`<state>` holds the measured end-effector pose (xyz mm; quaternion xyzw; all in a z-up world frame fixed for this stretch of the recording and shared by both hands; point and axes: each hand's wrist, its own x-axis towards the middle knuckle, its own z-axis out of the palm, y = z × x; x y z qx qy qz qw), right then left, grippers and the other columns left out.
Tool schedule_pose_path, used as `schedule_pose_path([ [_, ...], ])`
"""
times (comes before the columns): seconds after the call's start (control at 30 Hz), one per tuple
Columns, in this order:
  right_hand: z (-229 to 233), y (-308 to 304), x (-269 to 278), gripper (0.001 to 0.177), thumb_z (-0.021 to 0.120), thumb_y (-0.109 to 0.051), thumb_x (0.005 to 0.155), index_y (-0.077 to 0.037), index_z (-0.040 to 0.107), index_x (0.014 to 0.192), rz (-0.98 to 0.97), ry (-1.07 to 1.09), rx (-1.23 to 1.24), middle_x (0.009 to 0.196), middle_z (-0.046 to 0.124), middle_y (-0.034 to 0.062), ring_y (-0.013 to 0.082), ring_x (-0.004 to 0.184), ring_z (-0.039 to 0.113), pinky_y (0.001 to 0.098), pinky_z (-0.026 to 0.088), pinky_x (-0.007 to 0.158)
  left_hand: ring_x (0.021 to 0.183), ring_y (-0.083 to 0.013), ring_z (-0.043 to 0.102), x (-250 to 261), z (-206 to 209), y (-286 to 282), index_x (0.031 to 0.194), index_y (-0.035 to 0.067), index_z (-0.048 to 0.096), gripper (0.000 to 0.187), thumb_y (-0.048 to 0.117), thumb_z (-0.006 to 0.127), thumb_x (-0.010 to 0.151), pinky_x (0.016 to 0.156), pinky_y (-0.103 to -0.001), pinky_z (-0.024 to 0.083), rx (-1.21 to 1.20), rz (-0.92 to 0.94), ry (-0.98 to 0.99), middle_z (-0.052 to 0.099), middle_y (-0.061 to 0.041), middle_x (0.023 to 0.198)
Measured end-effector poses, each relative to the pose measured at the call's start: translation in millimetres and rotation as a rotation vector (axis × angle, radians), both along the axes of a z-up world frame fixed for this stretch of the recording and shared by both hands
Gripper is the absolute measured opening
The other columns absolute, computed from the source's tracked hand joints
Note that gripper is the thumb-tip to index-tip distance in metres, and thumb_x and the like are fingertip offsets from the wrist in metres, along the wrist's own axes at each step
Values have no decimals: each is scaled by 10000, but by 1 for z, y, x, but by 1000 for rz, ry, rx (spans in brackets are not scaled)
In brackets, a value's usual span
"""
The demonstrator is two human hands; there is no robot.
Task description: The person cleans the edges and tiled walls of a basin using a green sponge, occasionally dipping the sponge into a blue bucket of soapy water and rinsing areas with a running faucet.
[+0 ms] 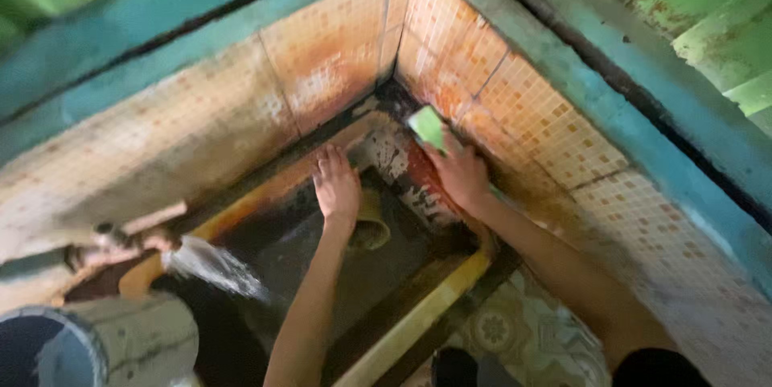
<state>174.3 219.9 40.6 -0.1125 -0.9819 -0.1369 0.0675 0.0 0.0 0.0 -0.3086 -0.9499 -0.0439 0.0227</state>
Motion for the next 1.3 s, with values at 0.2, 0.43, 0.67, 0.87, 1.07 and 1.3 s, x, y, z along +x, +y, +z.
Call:
schedule_pose_path([
  [0.2, -3, 8, -108, 597, 634, -60, 888, -268, 542, 1440, -45, 13, 90, 1648, 345, 186, 311, 871, 671, 376, 601, 581, 1461, -312, 358, 5, 10, -2, 1570, 50, 352, 721, 384, 598, 980, 1104, -528, 399, -146, -16, 10, 338, -117, 1637],
  [0.43, 14, 4, 30, 608, 681, -33, 888, -239, 540, 1443, 41, 93, -288, 1581, 357, 233, 340, 783, 655, 378, 583, 442, 1456, -289, 334, 10, 16, 0, 1557, 83, 340, 765, 375, 654, 924, 1102, -555, 383, -144, 27, -42, 313, -72, 1631],
  [0.67, 33, 6, 16, 559, 660, -54, 858, -222, 605, 1388, 68, 70, -87, 1543, 430, 195, 374, 1028, 597, 483, 573, 809, 1354, -392, 463, 6, 28, 28, 1443, -24, 492, 704, 451, 639, 945, 1013, -487, 474, -88, 53, 12, 468, -205, 1507],
  [0.87, 3, 30, -90, 437, 652, -77, 936, -50, 614, 1371, 195, 177, -59, 1494, 507, 181, 348, 1325, 479, 480, 468, 1061, 1231, -398, 560, -5, 16, 32, 1374, -101, 572, 725, 488, 627, 956, 1023, -447, 490, -228, -4, 98, 575, -266, 1400],
  [1.07, -14, 40, -85, 376, 708, -106, 964, -35, 626, 1324, 274, 344, -173, 1464, 534, 137, 347, 1332, 522, 480, 485, 1131, 1327, -383, 526, -7, 28, 17, 1472, -73, 501, 651, 374, 623, 1015, 1030, -455, 502, -211, -17, -144, 522, -207, 1473],
  [1.3, 5, 9, 9, 593, 722, -71, 882, -178, 554, 1441, 162, 287, -255, 1445, 518, 202, 414, 1171, 572, 518, 524, 949, 1367, -318, 442, 4, 25, 7, 1492, 39, 413, 724, 361, 668, 895, 1035, -479, 471, -94, -26, 13, 415, -115, 1552],
])
